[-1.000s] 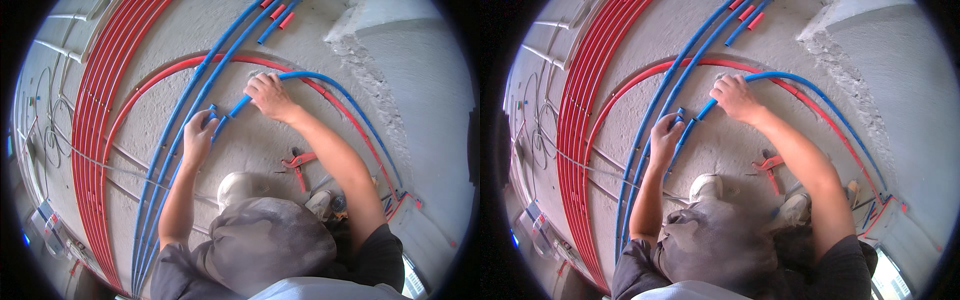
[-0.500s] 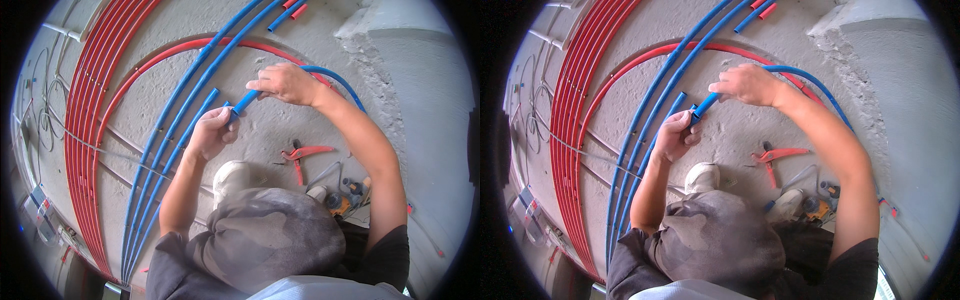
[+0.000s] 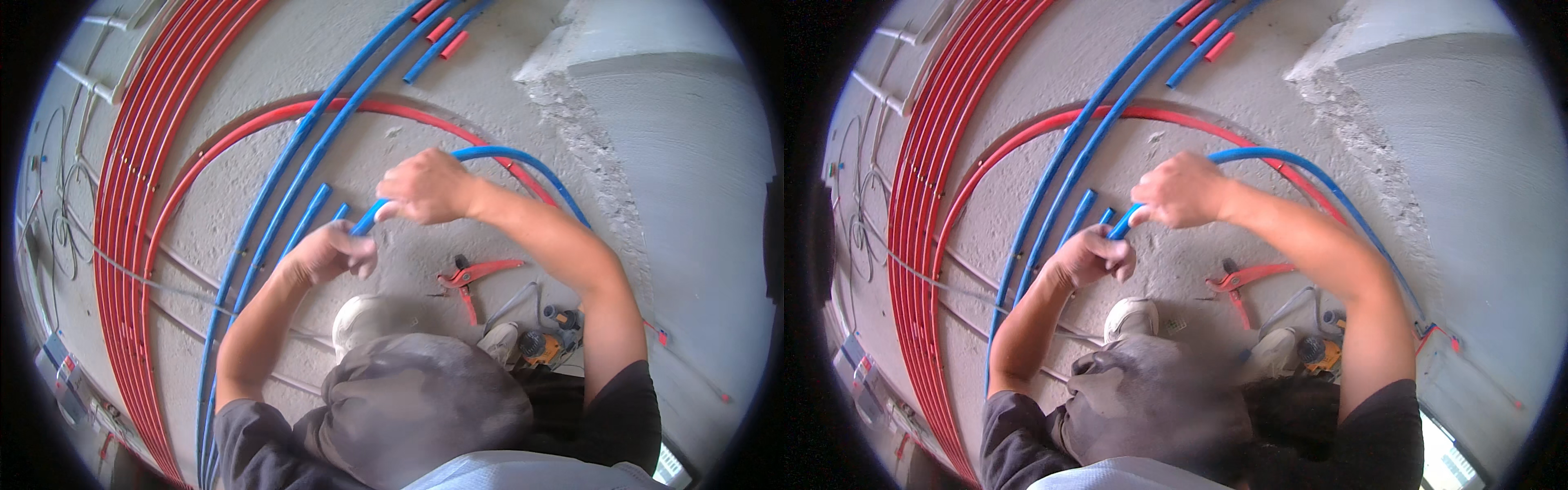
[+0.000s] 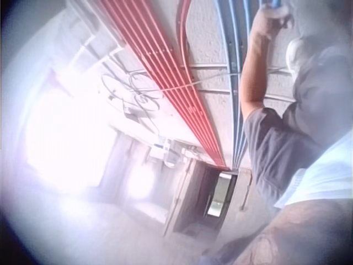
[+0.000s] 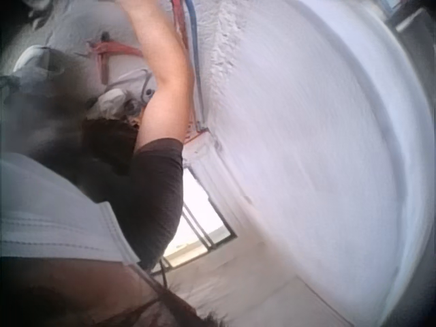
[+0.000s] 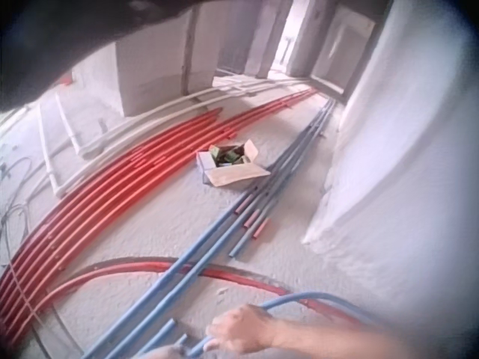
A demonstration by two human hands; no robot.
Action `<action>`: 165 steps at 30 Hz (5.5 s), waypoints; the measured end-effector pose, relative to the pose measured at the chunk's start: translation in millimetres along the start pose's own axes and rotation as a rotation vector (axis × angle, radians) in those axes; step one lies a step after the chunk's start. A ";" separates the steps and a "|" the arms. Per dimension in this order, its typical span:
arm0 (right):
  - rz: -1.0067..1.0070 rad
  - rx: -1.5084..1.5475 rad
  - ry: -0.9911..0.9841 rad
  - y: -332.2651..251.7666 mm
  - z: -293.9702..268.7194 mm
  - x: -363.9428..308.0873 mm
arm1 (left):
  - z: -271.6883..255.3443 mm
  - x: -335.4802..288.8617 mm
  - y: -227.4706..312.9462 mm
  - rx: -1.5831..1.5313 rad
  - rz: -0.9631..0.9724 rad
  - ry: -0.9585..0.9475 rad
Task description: The person is installing red and blue pipes on the ceiling. They use a hammer to secure the pipes and a power drill to make holes. The person also uses a pipe cutter to cut the pipes to the desired length.
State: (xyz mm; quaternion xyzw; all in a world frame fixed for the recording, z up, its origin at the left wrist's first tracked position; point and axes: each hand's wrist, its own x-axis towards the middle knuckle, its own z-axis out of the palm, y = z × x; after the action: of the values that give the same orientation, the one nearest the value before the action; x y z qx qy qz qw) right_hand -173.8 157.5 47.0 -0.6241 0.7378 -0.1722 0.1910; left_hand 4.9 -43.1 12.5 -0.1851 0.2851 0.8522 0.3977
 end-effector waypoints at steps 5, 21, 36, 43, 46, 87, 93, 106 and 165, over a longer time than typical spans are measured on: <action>0.061 0.027 -0.012 -6.8 9.9 3.3 | 7.2 13.6 -3.4 0.692 -0.059 0.569; 0.096 0.075 0.024 -15.3 5.6 0.6 | -6.6 13.0 -26.3 0.268 0.130 0.201; 0.209 -0.009 -0.190 14.0 0.1 8.5 | 39.2 2.2 -40.2 1.452 0.361 1.049; 0.275 -0.004 -0.164 42.8 16.7 12.1 | 19.9 21.6 -55.8 1.622 0.430 1.255; 0.267 -0.024 -0.135 44.5 22.2 16.9 | 7.7 26.4 -54.1 1.585 0.471 1.285; 0.032 0.052 -0.073 61.3 18.7 19.7 | 15.0 61.7 -16.0 1.585 0.502 1.125; 0.475 -0.008 -0.257 82.5 -27.6 -7.7 | 15.3 50.4 -24.3 1.492 0.422 1.125; 0.395 0.001 -0.201 81.0 -20.1 0.7 | 15.3 56.7 -35.8 1.139 0.566 1.315; 0.229 -0.077 0.050 74.4 -13.5 -11.0 | 56.5 -17.7 -36.9 1.214 0.864 1.449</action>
State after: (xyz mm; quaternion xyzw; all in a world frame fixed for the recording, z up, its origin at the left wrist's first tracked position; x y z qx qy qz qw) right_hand -242.5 180.6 22.8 -0.5382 0.8148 -0.1366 0.1668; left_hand 39.7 1.8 53.1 -0.3035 0.8790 0.3195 -0.1819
